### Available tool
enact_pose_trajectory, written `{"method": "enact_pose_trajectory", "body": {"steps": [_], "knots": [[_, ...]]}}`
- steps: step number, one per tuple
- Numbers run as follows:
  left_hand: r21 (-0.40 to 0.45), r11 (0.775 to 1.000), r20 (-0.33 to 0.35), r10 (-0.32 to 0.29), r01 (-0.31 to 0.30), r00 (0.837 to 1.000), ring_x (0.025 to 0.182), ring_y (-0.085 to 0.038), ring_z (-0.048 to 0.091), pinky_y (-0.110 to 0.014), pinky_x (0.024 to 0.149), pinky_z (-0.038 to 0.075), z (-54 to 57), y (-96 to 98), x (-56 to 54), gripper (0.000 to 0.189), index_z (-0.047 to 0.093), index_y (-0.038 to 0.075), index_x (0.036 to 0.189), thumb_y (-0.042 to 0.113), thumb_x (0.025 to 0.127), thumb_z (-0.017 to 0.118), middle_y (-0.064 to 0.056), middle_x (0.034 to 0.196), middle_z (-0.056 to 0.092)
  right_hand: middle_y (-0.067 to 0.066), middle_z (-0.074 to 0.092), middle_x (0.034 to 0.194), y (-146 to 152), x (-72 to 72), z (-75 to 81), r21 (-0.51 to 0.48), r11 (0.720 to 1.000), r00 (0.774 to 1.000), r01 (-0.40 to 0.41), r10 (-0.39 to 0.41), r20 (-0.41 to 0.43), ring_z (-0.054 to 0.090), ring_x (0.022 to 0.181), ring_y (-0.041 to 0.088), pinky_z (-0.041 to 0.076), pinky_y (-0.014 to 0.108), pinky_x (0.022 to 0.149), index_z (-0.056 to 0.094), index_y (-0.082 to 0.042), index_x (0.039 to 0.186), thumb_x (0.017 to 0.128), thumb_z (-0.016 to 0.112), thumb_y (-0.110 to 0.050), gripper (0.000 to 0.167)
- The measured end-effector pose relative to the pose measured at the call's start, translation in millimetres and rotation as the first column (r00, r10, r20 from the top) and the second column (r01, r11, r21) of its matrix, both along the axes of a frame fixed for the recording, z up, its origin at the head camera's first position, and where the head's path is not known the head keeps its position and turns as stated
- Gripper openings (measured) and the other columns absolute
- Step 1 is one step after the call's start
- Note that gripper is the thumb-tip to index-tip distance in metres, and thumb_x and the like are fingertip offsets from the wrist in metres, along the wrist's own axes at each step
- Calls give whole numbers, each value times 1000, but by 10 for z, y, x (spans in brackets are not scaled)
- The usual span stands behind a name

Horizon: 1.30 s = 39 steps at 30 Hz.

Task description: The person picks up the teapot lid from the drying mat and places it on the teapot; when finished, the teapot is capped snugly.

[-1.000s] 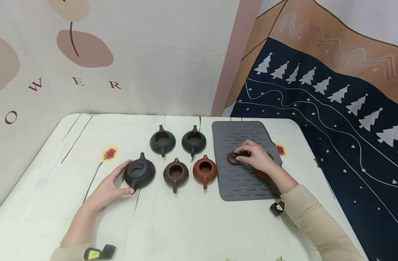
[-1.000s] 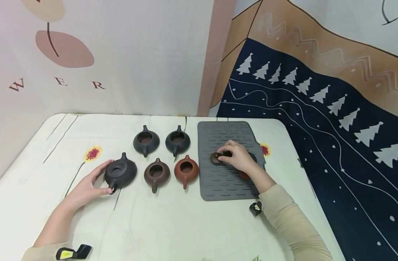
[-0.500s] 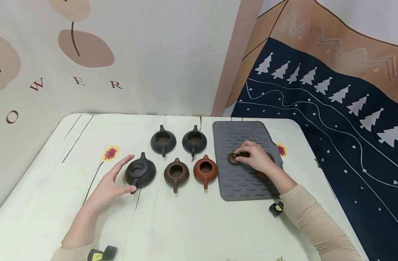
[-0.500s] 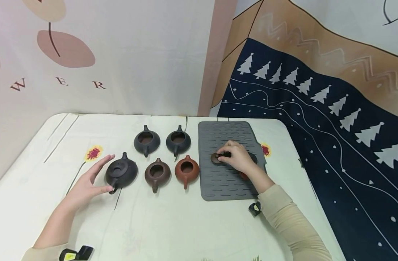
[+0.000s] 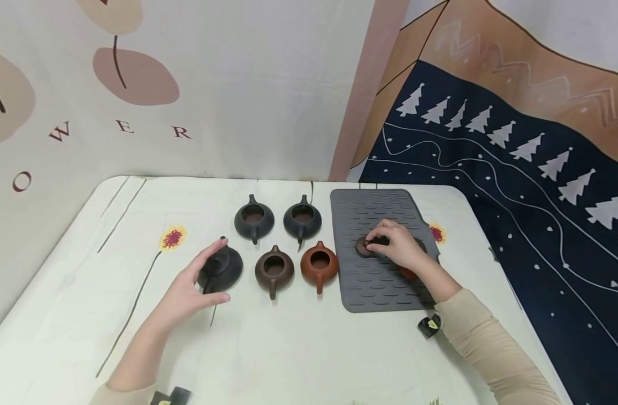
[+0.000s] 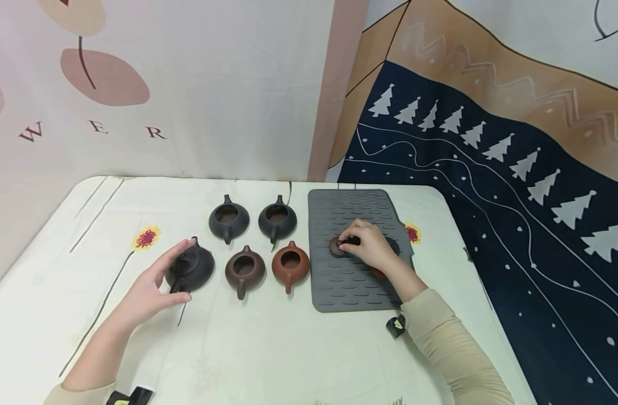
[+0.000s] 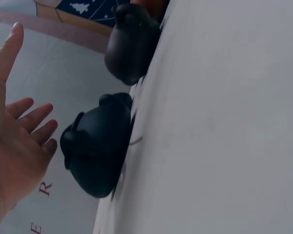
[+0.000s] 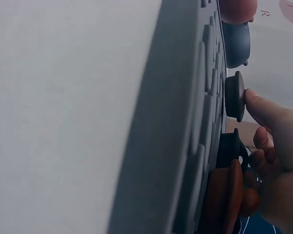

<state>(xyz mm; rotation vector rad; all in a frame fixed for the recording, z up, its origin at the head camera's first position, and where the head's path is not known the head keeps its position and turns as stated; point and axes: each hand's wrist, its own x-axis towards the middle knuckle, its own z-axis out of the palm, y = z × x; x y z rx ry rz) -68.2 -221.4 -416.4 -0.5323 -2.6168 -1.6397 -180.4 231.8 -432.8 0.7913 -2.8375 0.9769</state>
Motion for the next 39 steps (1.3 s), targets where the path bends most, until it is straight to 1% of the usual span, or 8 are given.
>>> {"method": "enact_pose_trajectory", "body": {"steps": [2, 5, 8, 11, 16, 25, 32, 39], "knots": [[6, 1000, -1, -16, 16, 1000, 139, -6, 22, -19, 106, 21, 7, 56, 1, 99, 33, 23, 150, 4, 68, 85, 2, 151, 35, 0, 57, 91, -1, 9, 7, -9, 1000, 1000, 1, -1, 7, 52, 84, 19, 44, 37, 71, 73, -12, 93, 81, 78, -13, 13], [10, 999, 0, -41, 41, 999, 140, -8, 21, -36, 111, 21, 3, 128, -10, 100, 32, 24, 150, 4, 68, 85, 2, 151, 35, 1, 57, 91, -7, 27, 24, -21, 1000, 1000, 8, -7, 18, 51, 85, 19, 44, 38, 73, 73, -11, 93, 81, 78, -13, 13], [-8, 999, -2, -50, 50, 999, 140, -10, 22, -57, 108, 19, -13, 189, -28, 99, 32, 25, 150, 7, 69, 86, 3, 151, 35, 0, 57, 92, -19, 48, 51, -23, 1000, 999, 22, -21, 28, 50, 85, 19, 43, 37, 72, 73, -12, 94, 82, 77, -14, 13], [-29, 998, 6, -55, 55, 998, 140, -11, 22, -64, 105, 20, -28, 257, -45, 99, 32, 28, 150, 11, 69, 87, 7, 151, 34, 0, 57, 92, -26, 76, 85, -25, 999, 999, 36, -35, 36, 49, 84, 19, 43, 36, 71, 73, -12, 94, 82, 77, -14, 13], [-46, 996, 23, -72, 73, 997, 141, -17, 21, -62, 106, 21, -38, 371, -70, 100, 30, 29, 151, 16, 70, 87, 9, 152, 32, 0, 57, 92, -50, 114, 147, -44, 998, 999, 45, -44, 28, 48, 82, 18, 42, 36, 70, 73, -12, 94, 83, 77, -15, 13], [-72, 993, 63, -88, 93, 994, 141, -23, 21, -56, 108, 24, -122, 531, -128, 97, 28, 30, 151, 26, 72, 85, 6, 154, 28, -2, 57, 91, -142, 218, 256, -86, 995, 999, 44, -45, -17, 49, 81, 18, 42, 35, 70, 73, -12, 92, 81, 78, -13, 12], [-68, 994, 71, -86, 90, 994, 141, -24, 21, -54, 108, 24, -209, 589, -165, 98, 29, 25, 151, 27, 72, 86, 1, 154, 27, 1, 58, 91, -222, 288, 354, -139, 990, 1000, 25, -26, -7, 51, 83, 33, 44, 48, 72, 72, -11, 91, 80, 78, -11, 12], [-83, 991, 96, -97, 106, 991, 142, -27, 18, -53, 109, 21, -306, 636, -201, 101, 27, 16, 152, 28, 71, 86, -4, 155, 25, -1, 58, 93, -327, 380, 419, -166, 986, 1000, 13, -15, -12, 54, 87, 33, 46, 50, 73, 72, -11, 91, 80, 79, -10, 13]]}}
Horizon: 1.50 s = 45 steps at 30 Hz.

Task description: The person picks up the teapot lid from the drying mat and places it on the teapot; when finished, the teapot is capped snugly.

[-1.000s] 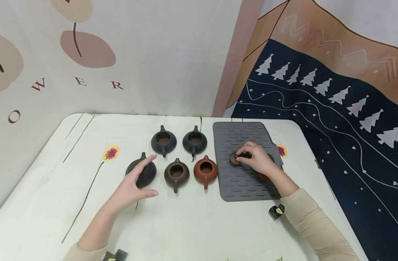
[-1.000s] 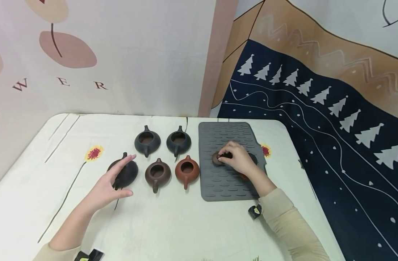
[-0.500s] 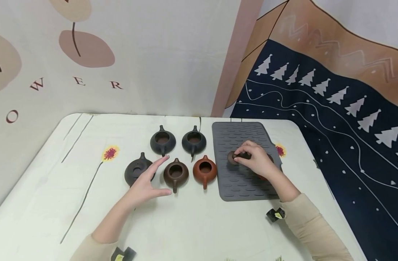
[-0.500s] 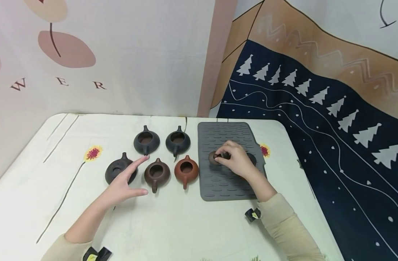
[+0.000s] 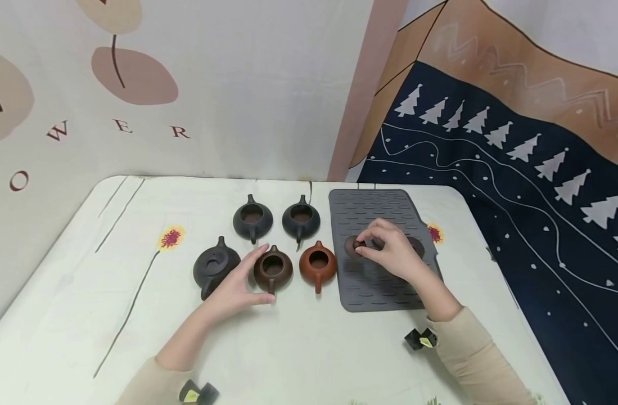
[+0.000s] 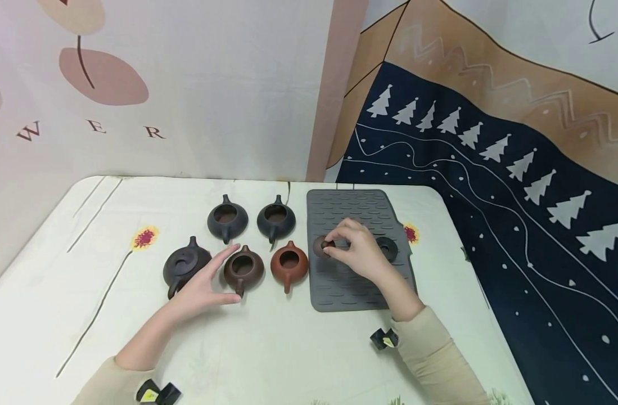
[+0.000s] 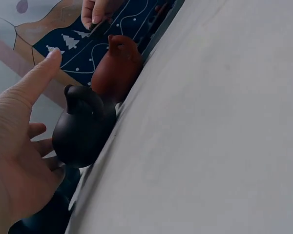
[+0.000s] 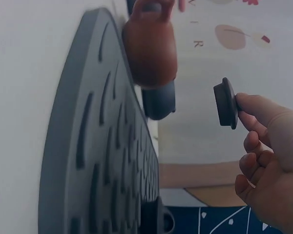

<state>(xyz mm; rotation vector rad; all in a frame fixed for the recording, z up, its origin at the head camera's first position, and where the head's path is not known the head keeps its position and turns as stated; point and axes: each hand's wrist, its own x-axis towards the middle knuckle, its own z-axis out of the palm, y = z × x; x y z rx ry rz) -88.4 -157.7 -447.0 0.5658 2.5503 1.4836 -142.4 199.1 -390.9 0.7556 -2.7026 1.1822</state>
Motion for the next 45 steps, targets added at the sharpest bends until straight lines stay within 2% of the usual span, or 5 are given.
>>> {"method": "enact_pose_trajectory", "body": {"steps": [14, 24, 34, 40, 45], "knots": [[6, 1000, 32, -3, 3, 999, 143, -28, 16, -53, 110, 20, -117, 15, -25, 107, 23, 17, 153, 33, 69, 87, -8, 157, 20, -3, 56, 94, -265, 138, 48, -40, 997, 997, -70, 71, 22, 54, 89, 31, 45, 49, 71, 71, -13, 93, 81, 78, -10, 14], [16, 1000, 36, -11, 11, 999, 143, -27, 15, -51, 110, 19, -171, 19, -31, 109, 20, 16, 153, 32, 70, 87, -8, 157, 19, -4, 56, 94, -512, 154, 63, -61, 989, 990, -138, 138, -16, 50, 87, 14, 44, 44, 70, 71, -14, 93, 81, 78, -11, 15], [23, 1000, 46, -9, 8, 999, 142, -26, 18, -51, 110, 20, -186, 21, -36, 111, 19, 13, 153, 33, 69, 88, -7, 156, 22, 0, 58, 91, -789, 149, 59, -73, 970, 972, -231, 228, -51, 49, 77, 27, 38, 35, 67, 71, -13, 92, 82, 77, -11, 12], [25, 1000, 48, -10, 9, 999, 140, -23, 22, -49, 110, 21, -181, 35, -36, 109, 20, 12, 153, 31, 69, 87, -3, 155, 24, -6, 57, 91, -950, 134, 54, -58, 961, 960, -271, 265, -90, 51, 85, 15, 41, 33, 75, 72, -14, 90, 80, 79, -12, 12], [19, 1000, 67, -6, 5, 998, 140, -21, 22, -48, 110, 22, -184, 37, -44, 108, 19, 13, 153, 32, 71, 86, -1, 155, 23, 1, 58, 88, -1073, 129, 53, -45, 960, 959, -276, 273, -73, 53, 81, 22, 44, 36, 71, 71, -14, 92, 81, 78, -12, 13]]}}
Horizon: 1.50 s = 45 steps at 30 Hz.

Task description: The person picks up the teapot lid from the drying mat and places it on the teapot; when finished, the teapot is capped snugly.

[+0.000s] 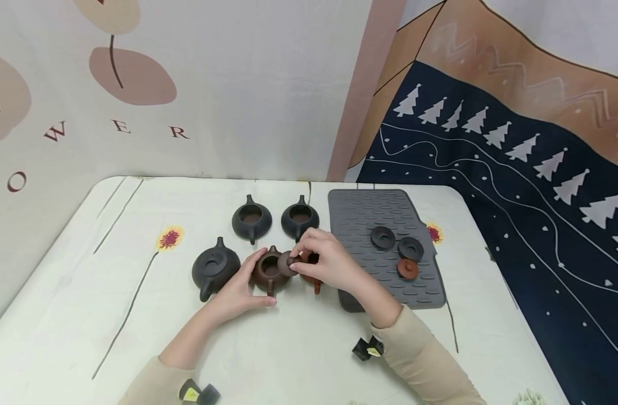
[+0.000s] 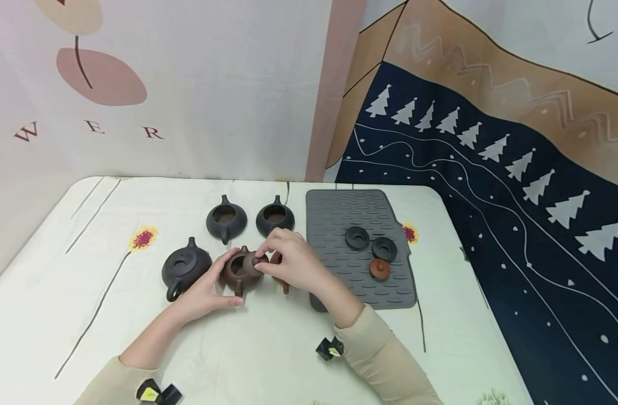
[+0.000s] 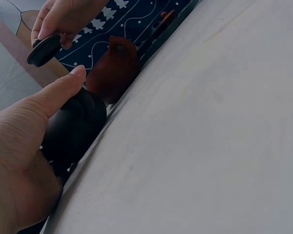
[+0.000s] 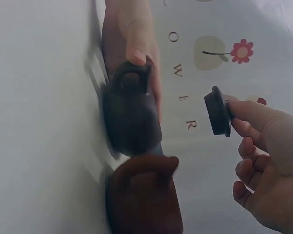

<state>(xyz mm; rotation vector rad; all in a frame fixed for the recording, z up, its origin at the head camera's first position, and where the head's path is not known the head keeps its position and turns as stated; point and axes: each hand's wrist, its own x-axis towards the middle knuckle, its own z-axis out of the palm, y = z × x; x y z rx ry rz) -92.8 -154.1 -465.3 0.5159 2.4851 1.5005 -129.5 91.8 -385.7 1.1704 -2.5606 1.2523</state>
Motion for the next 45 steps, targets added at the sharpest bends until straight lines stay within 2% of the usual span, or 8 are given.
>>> {"method": "enact_pose_trajectory", "body": {"steps": [2, 7, 14, 21, 27, 32, 45], "knots": [[-4, 1000, 5, 2, -2, 1000, 140, -22, 22, -49, 110, 22, 6, 2, 2, 108, 19, 14, 153, 33, 71, 86, -2, 155, 23, 1, 58, 88, -46, -3, -1, 26, 1000, 1000, 5, -5, 3, 53, 79, 25, 43, 34, 74, 71, -15, 92, 82, 78, -14, 12], [-18, 1000, 3, 4, -4, 1000, 140, -24, 23, -50, 109, 23, 16, 6, 6, 108, 19, 14, 153, 35, 71, 86, -4, 155, 23, -6, 56, 91, -137, -34, -28, 79, 997, 1000, 15, -13, -22, 54, 83, 21, 38, 32, 83, 71, -17, 93, 82, 78, -18, 12], [-11, 1000, 13, 7, -6, 1000, 140, -23, 23, -49, 109, 23, 9, -2, 2, 108, 19, 15, 153, 34, 71, 86, -3, 155, 22, -7, 56, 92, -235, -101, -114, 101, 995, 1000, 14, -14, -1, 55, 85, 21, 40, 30, 79, 72, -16, 94, 83, 77, -20, 12], [-18, 1000, 21, 6, -5, 1000, 140, -25, 23, -51, 109, 23, 7, -3, 3, 108, 18, 16, 153, 36, 71, 86, -5, 155, 21, -7, 58, 92, -308, -148, -190, 108, 994, 999, 23, -26, 25, 52, 88, 12, 39, 34, 83, 73, -17, 94, 82, 78, -21, 13], [-20, 1000, 16, 1, -1, 1000, 140, -28, 24, -53, 108, 24, 17, -10, 11, 108, 18, 16, 153, 36, 71, 85, -8, 155, 21, -6, 58, 94, -350, -172, -252, 134, 990, 997, 33, -42, 69, 54, 90, 16, 39, 35, 85, 72, -17, 94, 84, 76, -24, 13], [-20, 1000, 12, -2, 2, 1000, 139, -28, 24, -53, 108, 24, 16, -15, 8, 108, 18, 15, 153, 36, 71, 85, -9, 155, 21, -7, 58, 94, -375, -185, -290, 168, 984, 994, 49, -65, 93, 52, 92, 14, 38, 36, 87, 72, -19, 96, 85, 75, -27, 14], [-16, 1000, 7, -3, 3, 1000, 139, -30, 24, -54, 108, 24, -16, -19, 7, 107, 17, 15, 153, 37, 73, 84, -11, 155, 20, -8, 57, 94, -421, -190, -348, 193, 980, 991, 58, -80, 112, 54, 89, 15, 39, 34, 81, 72, -19, 95, 86, 74, -26, 11]]}}
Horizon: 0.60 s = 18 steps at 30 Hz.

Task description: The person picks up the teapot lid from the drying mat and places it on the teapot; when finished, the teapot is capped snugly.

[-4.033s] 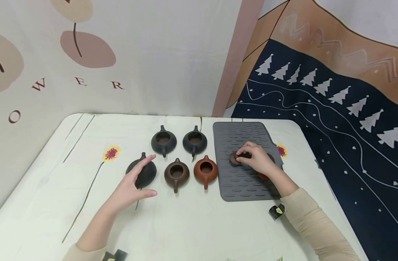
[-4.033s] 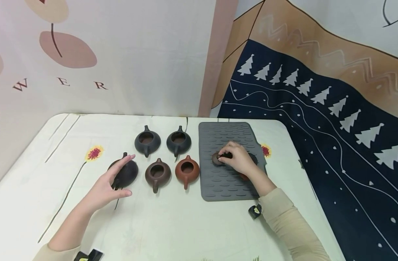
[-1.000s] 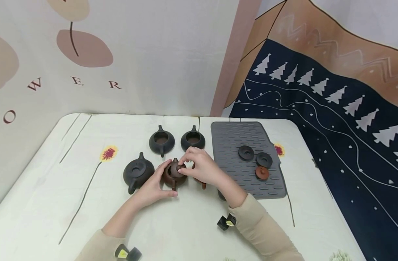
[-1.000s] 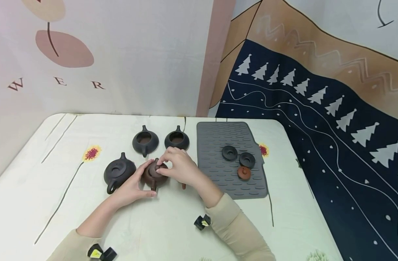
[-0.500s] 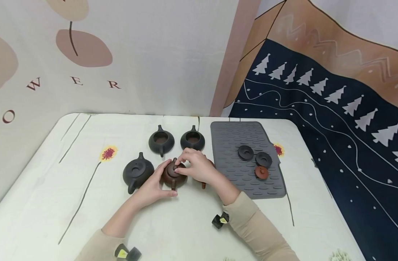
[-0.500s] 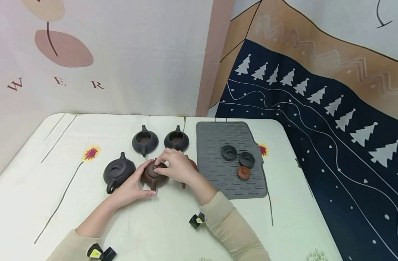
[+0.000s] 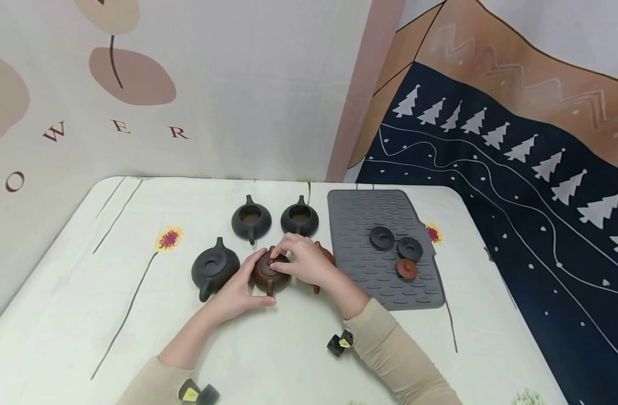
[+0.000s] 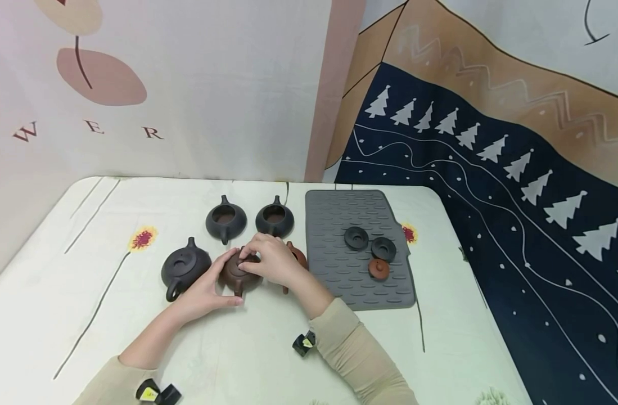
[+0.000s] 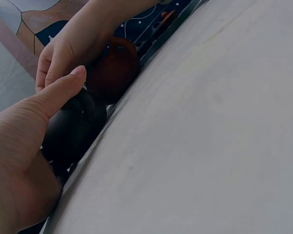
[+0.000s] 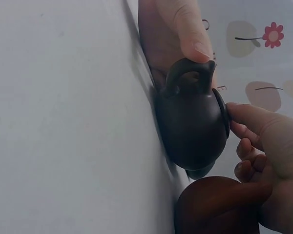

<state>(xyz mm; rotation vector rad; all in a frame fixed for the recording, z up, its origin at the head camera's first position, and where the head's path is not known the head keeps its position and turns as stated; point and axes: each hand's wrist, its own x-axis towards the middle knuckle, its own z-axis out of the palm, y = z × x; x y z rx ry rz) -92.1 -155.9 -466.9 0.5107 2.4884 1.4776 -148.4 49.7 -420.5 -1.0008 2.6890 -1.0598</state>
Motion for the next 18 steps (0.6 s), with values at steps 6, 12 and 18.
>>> {"method": "enact_pose_trajectory", "body": {"steps": [6, 12, 18], "knots": [[-3, 1000, -5, 1, -1, 1000, 140, -31, 23, -54, 108, 24, -5, -5, -1, 106, 18, 16, 153, 37, 73, 84, -11, 155, 21, -9, 57, 93, -8, -5, -20, -14, 1000, 1000, 1, -1, -2, 54, 90, 15, 39, 33, 81, 72, -19, 95, 85, 74, -25, 11], [-1, 1000, -2, -1, 1, 1000, 140, -30, 23, -54, 108, 24, 18, -4, 0, 106, 18, 15, 153, 35, 73, 84, -10, 155, 20, -6, 58, 94, -7, -10, -44, -34, 999, 1000, -4, 4, 1, 54, 88, 15, 40, 29, 77, 72, -18, 94, 85, 75, -24, 11], [5, 1000, 2, -4, 4, 1000, 140, -31, 23, -54, 108, 23, 86, 11, 23, 106, 18, 13, 153, 32, 73, 84, -12, 155, 21, -7, 57, 94, -1, -3, -47, -43, 999, 1000, -3, 3, -2, 54, 89, 15, 40, 29, 76, 72, -18, 95, 85, 75, -24, 12]]}}
